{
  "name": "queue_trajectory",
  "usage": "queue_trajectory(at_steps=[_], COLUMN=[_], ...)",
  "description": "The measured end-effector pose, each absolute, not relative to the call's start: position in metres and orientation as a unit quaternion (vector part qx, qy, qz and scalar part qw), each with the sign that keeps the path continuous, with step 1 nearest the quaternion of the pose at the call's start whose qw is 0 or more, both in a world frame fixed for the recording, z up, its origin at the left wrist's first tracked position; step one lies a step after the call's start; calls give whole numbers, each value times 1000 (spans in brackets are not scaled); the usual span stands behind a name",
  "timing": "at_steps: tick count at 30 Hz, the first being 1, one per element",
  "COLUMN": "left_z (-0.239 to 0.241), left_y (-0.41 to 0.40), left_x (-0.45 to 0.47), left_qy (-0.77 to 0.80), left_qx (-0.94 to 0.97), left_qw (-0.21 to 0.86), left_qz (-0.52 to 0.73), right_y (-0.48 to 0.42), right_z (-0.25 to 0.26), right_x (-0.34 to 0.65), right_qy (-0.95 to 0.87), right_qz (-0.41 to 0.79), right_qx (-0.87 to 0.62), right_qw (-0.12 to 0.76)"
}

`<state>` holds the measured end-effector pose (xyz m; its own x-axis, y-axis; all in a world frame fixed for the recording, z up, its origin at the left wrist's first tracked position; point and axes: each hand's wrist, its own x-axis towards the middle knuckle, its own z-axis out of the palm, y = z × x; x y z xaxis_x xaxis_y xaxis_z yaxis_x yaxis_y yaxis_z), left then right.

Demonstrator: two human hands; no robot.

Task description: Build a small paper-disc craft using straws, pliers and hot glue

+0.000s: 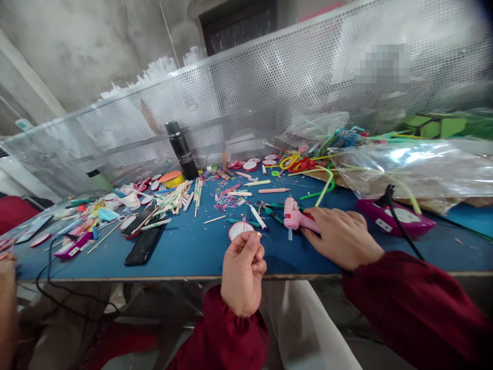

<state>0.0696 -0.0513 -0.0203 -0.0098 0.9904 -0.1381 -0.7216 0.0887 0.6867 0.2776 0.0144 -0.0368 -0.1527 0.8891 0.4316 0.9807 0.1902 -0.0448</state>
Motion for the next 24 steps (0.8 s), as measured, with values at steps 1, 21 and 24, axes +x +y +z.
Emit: queue_trajectory(at_steps=[1,21,24], left_z=[-20,-23,-23], left_y=[-52,-65,-66], left_x=[69,80,81], left_qy=[308,324,322], left_qx=[214,179,181], left_qw=[673,719,720], left_qz=[637,588,588], right_y=[11,-47,-47], right_z=[-34,-18,-17], right_x=[278,203,203], right_qy=[-746,-697,-699], right_qz=[-132,195,211], right_qx=[-625,-426,-413], right_qw=[187,543,544])
